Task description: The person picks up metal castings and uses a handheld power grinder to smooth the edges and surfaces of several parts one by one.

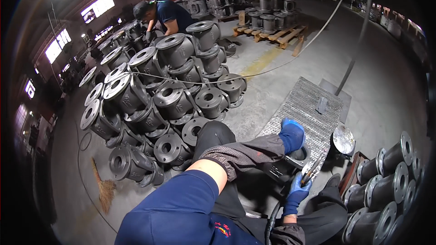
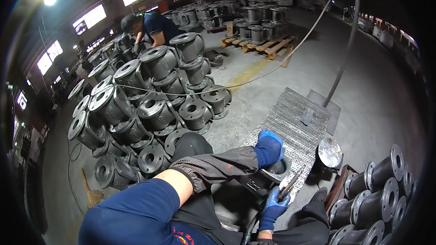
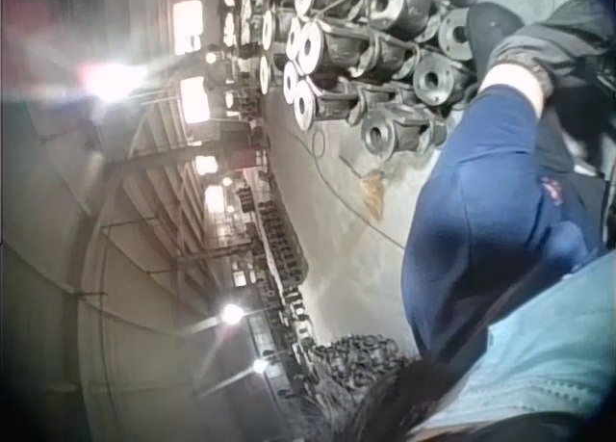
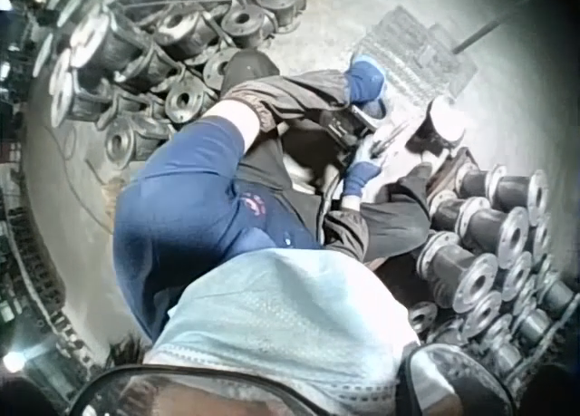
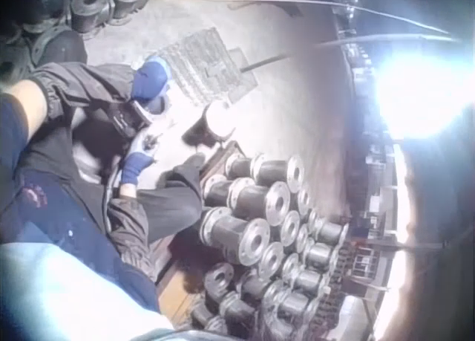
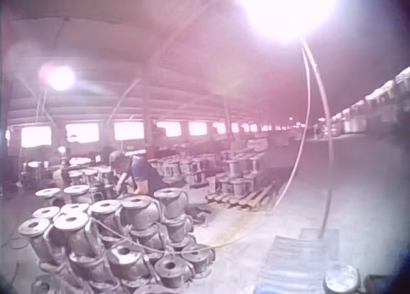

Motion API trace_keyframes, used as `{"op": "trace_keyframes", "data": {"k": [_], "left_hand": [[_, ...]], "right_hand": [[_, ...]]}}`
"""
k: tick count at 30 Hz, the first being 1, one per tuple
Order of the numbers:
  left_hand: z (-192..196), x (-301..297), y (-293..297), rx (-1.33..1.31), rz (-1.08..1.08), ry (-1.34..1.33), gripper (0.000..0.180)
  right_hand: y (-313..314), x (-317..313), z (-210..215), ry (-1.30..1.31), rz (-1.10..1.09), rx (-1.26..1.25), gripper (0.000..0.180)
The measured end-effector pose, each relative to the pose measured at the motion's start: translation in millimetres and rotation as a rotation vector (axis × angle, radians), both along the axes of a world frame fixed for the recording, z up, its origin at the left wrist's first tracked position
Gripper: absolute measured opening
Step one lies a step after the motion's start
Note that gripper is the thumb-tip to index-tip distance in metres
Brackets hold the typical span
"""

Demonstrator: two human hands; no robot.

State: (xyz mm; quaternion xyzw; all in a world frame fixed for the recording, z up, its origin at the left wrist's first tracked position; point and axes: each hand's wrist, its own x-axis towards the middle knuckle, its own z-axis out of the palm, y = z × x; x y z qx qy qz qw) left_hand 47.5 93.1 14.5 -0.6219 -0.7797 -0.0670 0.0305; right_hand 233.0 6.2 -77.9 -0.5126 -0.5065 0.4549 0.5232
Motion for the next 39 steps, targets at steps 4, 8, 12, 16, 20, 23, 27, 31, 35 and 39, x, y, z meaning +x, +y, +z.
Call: {"op": "trace_keyframes", "data": {"k": [4, 8, 12, 16, 20, 23, 27, 31, 35, 39], "left_hand": [[34, -39, -44, 0.176, 0.110, -0.216, 0.040], [-28, -86, -74, -0.358, 0.271, -0.904, 0.078], [-48, -73, -84, -0.210, 0.252, -1.631, 0.048], [-13, -53, -94, -0.183, 0.260, -2.050, 0.048], [2, -47, -100, -0.173, 0.335, -2.316, 0.047], [-9, -51, -92, -0.066, 0.238, -2.145, 0.048], [-31, -55, -62, 0.041, 0.181, -2.050, 0.064], [-51, -70, -58, 0.112, 0.092, -2.036, 0.057], [-51, -66, -57, 0.159, 0.139, -1.995, 0.058], [-65, -75, -51, 0.163, 0.115, -2.000, 0.061]], "right_hand": [[3, -3, 19, -0.005, -0.013, 0.006, 0.023], [12, -3, 19, 0.019, 0.015, 0.030, 0.018], [15, -7, 21, -0.023, 0.010, 0.029, 0.017], [27, 0, 18, 0.028, 0.023, 0.019, 0.018], [41, -1, 17, 0.045, 0.079, -0.030, 0.021], [66, 6, 1, 0.097, 0.117, -0.115, 0.025], [92, 19, -4, 0.015, 0.137, -0.028, 0.037], [81, 7, -5, 0.382, 0.210, -0.345, 0.040], [82, 8, 4, 0.228, 0.146, -0.424, 0.040], [82, 3, 27, 0.227, 0.126, -0.554, 0.043]]}}
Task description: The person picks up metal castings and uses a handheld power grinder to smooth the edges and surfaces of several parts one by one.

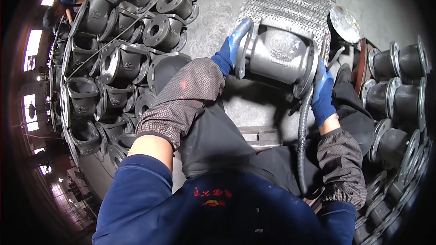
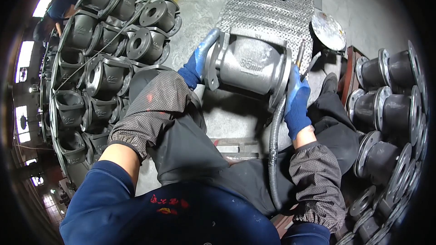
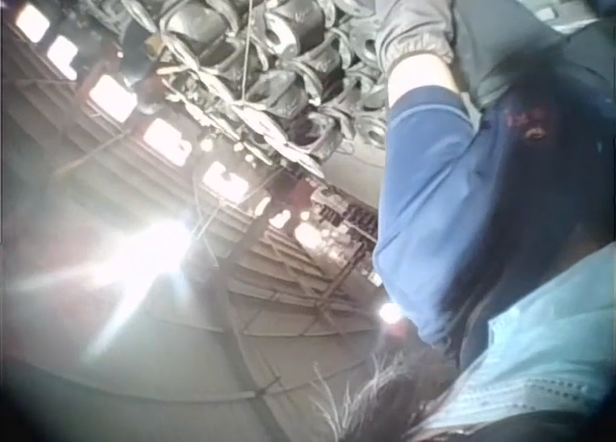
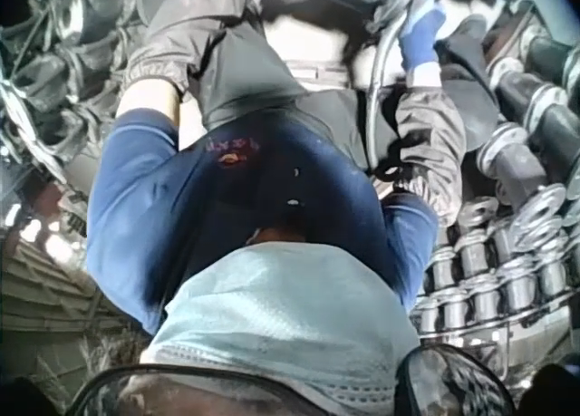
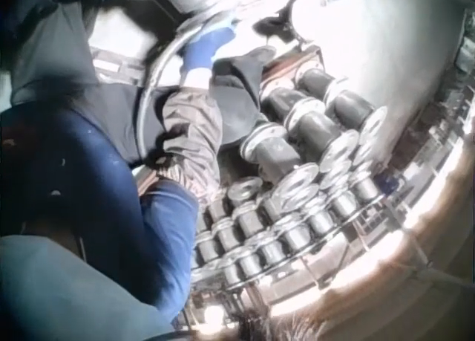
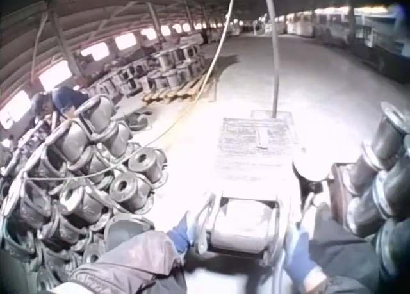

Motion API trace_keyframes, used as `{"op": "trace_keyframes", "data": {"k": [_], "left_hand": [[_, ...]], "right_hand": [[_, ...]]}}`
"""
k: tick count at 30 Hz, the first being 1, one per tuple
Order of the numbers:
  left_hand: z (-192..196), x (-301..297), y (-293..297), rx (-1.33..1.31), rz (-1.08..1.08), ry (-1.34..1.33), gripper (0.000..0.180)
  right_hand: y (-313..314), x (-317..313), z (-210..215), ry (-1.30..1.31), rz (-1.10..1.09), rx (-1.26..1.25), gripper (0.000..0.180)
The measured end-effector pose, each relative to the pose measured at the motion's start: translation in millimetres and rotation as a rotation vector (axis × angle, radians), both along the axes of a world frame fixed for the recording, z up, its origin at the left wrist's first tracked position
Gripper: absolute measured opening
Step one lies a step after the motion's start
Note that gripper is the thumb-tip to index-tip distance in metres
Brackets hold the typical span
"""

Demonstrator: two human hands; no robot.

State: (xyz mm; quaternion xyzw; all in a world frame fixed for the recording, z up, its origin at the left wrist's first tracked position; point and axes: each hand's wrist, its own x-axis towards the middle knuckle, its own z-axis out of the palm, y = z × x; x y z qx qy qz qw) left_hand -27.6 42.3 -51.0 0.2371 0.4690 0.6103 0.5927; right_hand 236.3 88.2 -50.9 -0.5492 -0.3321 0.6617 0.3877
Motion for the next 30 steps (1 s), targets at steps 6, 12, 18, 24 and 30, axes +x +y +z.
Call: {"op": "trace_keyframes", "data": {"k": [6, 12, 18, 24, 30], "left_hand": [[-6, 6, 6, 0.043, -0.087, -0.292, 0.063], [18, 10, -19, -0.129, -0.043, -0.149, 0.068], [50, -9, -58, -0.023, -0.104, -0.235, 0.047], [99, 32, -52, 0.108, 0.141, 0.229, 0.043], [113, 50, -76, -0.195, -0.197, 1.104, 0.090]], "right_hand": [[-4, -10, 13, 0.079, -0.066, -0.002, 0.039], [6, -6, 8, 0.011, 0.027, 0.132, 0.039], [-13, -19, 1, 0.202, 0.226, 0.026, 0.038], [5, -14, -41, 0.259, 0.073, 0.045, 0.033], [6, -7, -46, 0.391, 0.172, -0.032, 0.040]]}}
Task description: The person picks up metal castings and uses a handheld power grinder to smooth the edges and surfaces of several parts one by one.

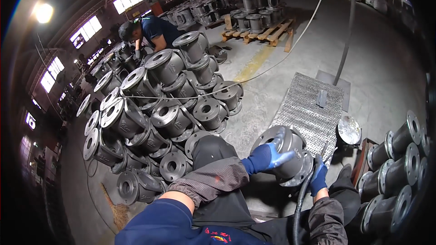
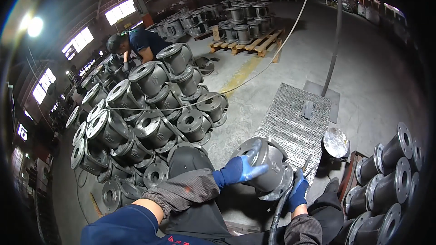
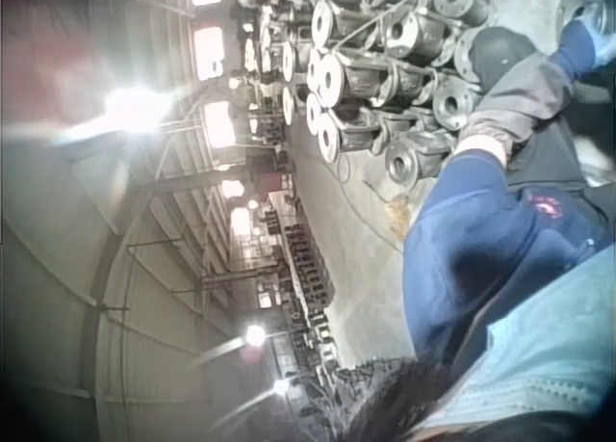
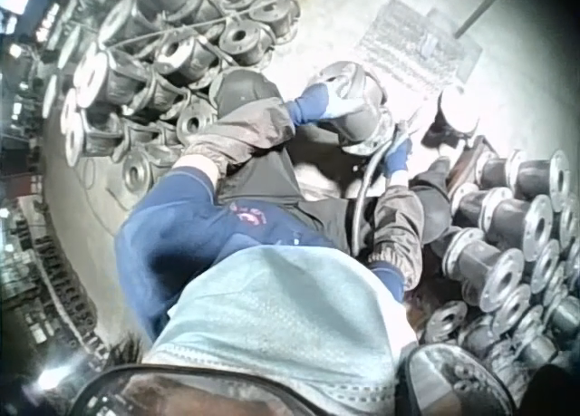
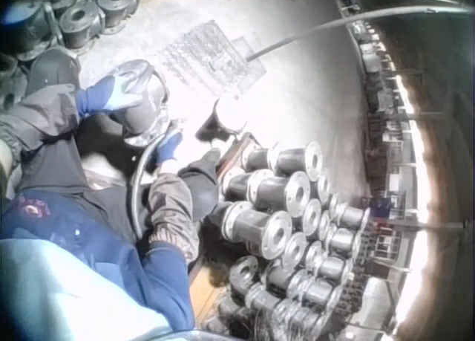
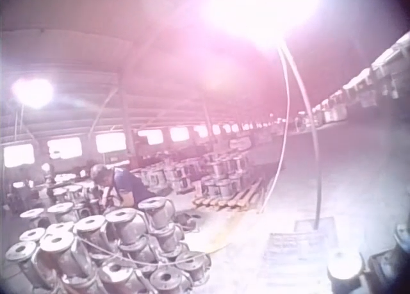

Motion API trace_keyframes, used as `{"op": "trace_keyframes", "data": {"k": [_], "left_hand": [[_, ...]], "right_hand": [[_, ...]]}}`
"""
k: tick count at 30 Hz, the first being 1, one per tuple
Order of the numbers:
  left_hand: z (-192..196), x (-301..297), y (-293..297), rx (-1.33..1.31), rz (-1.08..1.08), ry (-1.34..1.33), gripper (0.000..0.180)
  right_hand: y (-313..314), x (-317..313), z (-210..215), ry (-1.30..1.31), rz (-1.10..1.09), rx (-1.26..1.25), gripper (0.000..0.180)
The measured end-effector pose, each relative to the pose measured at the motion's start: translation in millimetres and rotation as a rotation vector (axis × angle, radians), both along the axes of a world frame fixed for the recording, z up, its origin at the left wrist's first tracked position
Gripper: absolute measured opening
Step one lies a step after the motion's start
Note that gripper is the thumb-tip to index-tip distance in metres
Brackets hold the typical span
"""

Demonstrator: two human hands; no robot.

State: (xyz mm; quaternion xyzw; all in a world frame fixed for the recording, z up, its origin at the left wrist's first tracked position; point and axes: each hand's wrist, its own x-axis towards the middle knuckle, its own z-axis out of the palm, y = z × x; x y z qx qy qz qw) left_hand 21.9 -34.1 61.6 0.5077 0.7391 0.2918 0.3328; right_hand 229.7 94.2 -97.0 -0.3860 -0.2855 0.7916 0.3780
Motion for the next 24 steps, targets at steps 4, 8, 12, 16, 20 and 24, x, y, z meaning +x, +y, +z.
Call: {"op": "trace_keyframes", "data": {"k": [4, 8, 12, 16, 20, 24], "left_hand": [[27, 14, 8, -0.068, -0.097, 0.098, 0.093], [-4, 0, 18, 0.076, -0.049, 0.065, 0.076], [-30, -24, 28, 0.341, 0.040, -0.263, 0.082], [-36, -22, 33, 0.277, 0.076, -0.191, 0.086], [-2, 0, 33, 0.144, 0.132, -0.351, 0.091], [-20, -10, 43, 0.302, 0.066, -0.358, 0.092]], "right_hand": [[16, 17, -29, 0.001, -0.053, 0.111, 0.041], [3, 13, 0, -0.003, 0.022, 0.069, 0.041], [3, -1, 28, -0.096, 0.067, 0.209, 0.041], [2, 2, 38, -0.144, -0.040, -0.065, 0.040], [-2, 11, 24, -0.209, -0.033, -0.101, 0.034], [-14, 7, 33, -0.106, -0.062, -0.090, 0.032]]}}
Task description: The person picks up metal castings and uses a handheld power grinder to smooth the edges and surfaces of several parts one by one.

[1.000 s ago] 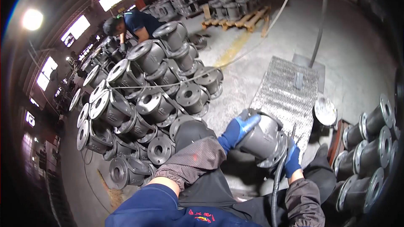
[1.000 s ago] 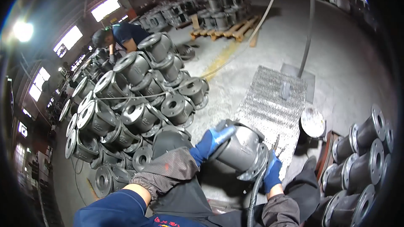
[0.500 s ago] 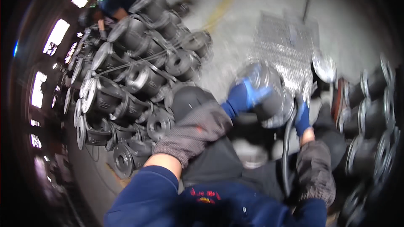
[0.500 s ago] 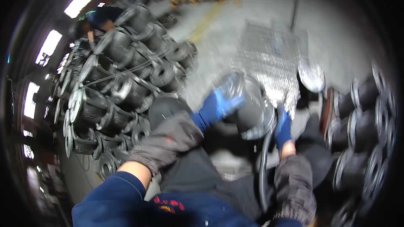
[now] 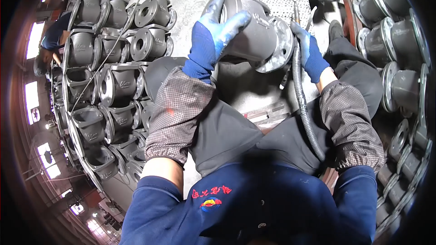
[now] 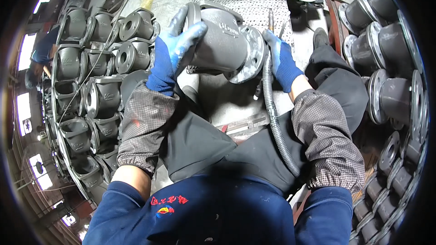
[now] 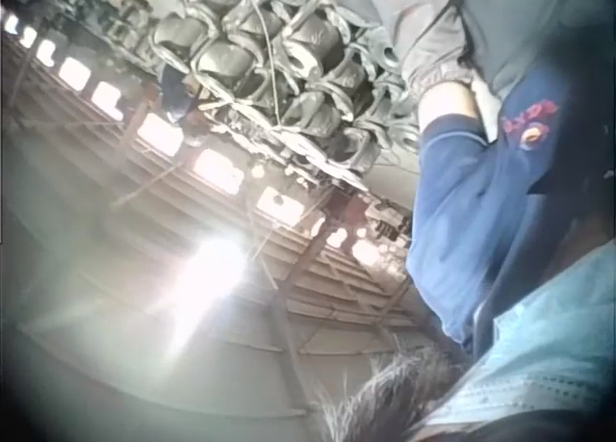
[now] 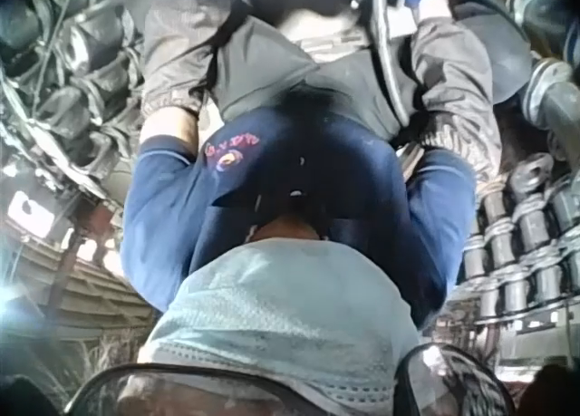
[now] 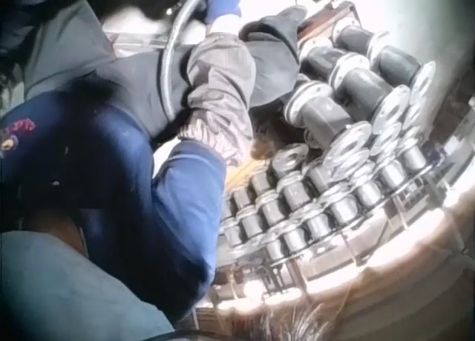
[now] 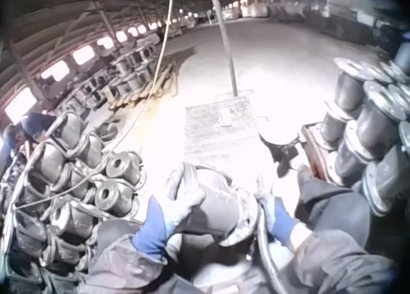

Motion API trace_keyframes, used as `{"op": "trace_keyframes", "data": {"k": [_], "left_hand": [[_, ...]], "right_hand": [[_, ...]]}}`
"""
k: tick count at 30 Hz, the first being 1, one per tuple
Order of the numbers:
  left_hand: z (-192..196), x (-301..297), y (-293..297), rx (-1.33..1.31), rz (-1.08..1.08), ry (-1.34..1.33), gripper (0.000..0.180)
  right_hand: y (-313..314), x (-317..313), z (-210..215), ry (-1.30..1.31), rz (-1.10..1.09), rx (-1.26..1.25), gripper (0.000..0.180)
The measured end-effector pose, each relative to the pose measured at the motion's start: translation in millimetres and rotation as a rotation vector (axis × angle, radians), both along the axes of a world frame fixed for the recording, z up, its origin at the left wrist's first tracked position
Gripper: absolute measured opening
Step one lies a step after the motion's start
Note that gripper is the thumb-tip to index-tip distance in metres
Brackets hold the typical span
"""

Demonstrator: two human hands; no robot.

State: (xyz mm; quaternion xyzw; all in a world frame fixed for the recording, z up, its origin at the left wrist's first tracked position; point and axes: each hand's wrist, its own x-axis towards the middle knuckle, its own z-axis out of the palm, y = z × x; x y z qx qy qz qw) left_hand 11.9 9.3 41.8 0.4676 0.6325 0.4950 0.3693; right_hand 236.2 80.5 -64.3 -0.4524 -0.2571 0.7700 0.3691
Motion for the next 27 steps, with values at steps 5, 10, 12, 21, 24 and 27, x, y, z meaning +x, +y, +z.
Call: {"op": "trace_keyframes", "data": {"k": [5, 10, 12, 21, 24, 27], "left_hand": [[8, -3, 12, 0.017, 0.016, -0.257, 0.096], [15, -28, 24, 0.028, 0.045, -0.337, 0.057], [27, -30, 30, -0.037, 0.122, -0.376, 0.043], [1, -74, 10, 0.041, 0.164, -0.436, 0.047], [-33, -93, 8, 0.196, 0.175, -0.477, 0.040], [10, -71, -4, 0.042, 0.255, -0.521, 0.032]], "right_hand": [[17, -2, 11, 0.108, -0.028, -0.074, 0.032], [26, -12, 19, 0.084, 0.044, 0.060, 0.034], [14, -23, 27, 0.047, -0.010, 0.188, 0.032], [0, -58, 10, -0.174, 0.161, 0.547, 0.028], [-3, -57, 33, -0.220, 0.229, 0.625, 0.035], [3, -52, 35, -0.293, 0.319, 0.731, 0.040]]}}
